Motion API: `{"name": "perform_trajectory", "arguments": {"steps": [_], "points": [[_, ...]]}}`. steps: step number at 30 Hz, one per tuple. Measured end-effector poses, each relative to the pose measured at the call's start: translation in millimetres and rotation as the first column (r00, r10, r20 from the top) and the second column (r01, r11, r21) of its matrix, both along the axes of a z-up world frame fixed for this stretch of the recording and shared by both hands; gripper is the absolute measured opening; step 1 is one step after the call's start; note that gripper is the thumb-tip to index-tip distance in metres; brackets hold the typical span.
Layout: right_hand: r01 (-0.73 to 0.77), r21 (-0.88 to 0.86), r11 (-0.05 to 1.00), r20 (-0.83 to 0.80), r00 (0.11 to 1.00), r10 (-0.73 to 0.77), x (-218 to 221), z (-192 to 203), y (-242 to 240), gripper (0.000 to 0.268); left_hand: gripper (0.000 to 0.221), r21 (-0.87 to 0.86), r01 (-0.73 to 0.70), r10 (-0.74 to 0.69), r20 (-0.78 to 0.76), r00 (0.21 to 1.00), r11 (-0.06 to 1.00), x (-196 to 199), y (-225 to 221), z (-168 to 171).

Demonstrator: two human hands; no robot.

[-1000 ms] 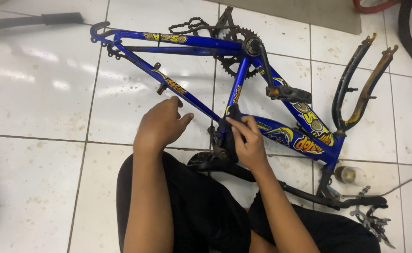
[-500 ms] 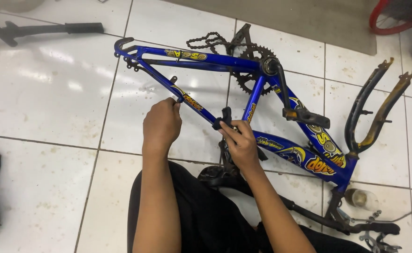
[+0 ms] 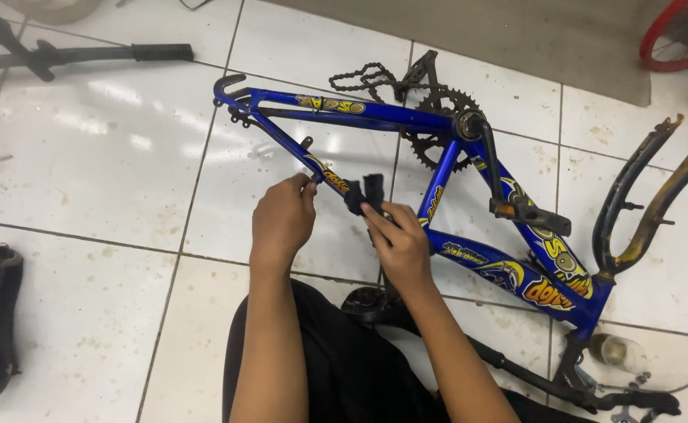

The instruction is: Cleaning a blue bicycle frame using a cloth and cleaning solution while sitting on the floor.

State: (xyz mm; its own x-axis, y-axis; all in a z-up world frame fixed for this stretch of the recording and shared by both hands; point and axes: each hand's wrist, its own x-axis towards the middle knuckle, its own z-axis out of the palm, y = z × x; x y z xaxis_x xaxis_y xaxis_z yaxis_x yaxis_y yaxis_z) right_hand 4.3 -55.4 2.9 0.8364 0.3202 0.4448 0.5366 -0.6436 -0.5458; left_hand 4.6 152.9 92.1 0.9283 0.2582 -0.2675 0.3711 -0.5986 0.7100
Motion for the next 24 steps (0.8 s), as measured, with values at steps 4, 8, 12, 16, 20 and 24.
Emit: {"name": "perform_trajectory", "arguments": {"steps": [4, 8, 12, 16, 20, 24], "points": [[0.076, -0.08, 0.994, -0.031, 0.996, -0.079, -21, -13, -33, 0.034, 0.032, -0.013, -0.004, 0.004, -0.011, 1.0, 1.0, 1, 0, -1], [0.058, -0.109, 0.992, 0.008, 0.998, -0.057, -19, -24, -38, 0.037, 0.033, -0.035, -0.024, 0.023, -0.02, 1.0, 0.999, 4, 0, -3], [-0.047, -0.064, 0.997, 0.071, 0.996, 0.052, 3, -21, -12, 0.033, 0.033, -0.07, -0.026, 0.024, -0.029, 0.999, 0.997, 3, -2, 4], [-0.105, -0.053, 0.993, 0.083, 0.99, 0.11, 38, 10, 49, 0.034, 0.033, -0.112, -0.031, 0.028, -0.028, 0.999, 0.993, 5, 5, -6], [-0.177, -0.032, 0.984, 0.044, 0.983, 0.178, 52, 28, 71, 0.027, 0.033, -0.154, -0.028, 0.02, -0.052, 0.998, 0.988, 4, 10, -1], [-0.247, -0.003, 0.969, 0.006, 0.969, 0.247, 33, 54, 60, 0.022, 0.035, -0.16, -0.024, 0.012, -0.08, 0.997, 0.987, 6, 13, 4]]}}
